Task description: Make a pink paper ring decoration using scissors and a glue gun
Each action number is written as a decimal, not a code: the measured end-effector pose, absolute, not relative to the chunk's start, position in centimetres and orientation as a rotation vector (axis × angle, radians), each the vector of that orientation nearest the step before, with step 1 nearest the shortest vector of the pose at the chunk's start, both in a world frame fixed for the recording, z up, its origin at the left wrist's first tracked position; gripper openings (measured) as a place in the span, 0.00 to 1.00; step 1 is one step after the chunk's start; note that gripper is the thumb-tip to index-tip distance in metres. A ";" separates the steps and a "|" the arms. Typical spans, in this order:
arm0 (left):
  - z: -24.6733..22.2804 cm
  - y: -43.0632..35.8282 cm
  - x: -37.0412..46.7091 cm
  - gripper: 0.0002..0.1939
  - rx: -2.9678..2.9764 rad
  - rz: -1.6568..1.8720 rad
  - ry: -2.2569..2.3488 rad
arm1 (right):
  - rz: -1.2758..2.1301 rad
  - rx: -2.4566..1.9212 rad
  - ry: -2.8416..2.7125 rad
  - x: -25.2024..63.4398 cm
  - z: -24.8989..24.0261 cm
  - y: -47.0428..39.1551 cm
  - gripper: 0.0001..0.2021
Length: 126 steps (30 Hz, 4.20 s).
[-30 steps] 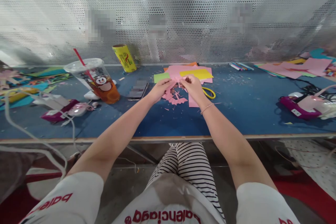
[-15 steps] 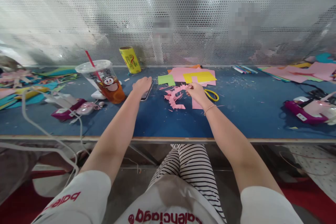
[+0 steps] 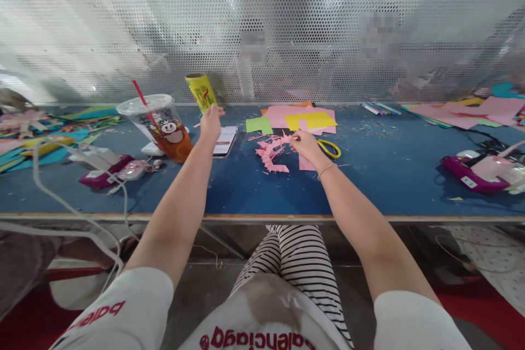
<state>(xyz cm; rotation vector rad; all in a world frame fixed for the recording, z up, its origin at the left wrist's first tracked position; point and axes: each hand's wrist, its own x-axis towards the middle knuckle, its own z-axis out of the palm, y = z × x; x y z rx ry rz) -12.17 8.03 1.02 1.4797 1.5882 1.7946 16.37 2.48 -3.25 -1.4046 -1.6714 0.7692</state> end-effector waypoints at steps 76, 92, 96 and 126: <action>-0.7 1.5 -1.5 0.11 1.350 1.084 0.601 | 0.346 -0.918 -1.868 15.3 -0.7 -0.4 0.09; -1.2 1.8 -1.3 0.12 1.584 1.063 0.746 | 0.153 -0.924 -1.969 15.7 -0.3 -0.7 0.09; -1.1 1.7 -1.2 0.15 1.561 1.064 0.763 | 0.092 -0.893 -1.971 15.8 -0.5 -0.4 0.08; -0.9 1.3 -1.1 0.18 1.424 1.058 0.668 | 0.641 -0.764 -1.703 15.2 -0.4 -0.4 0.07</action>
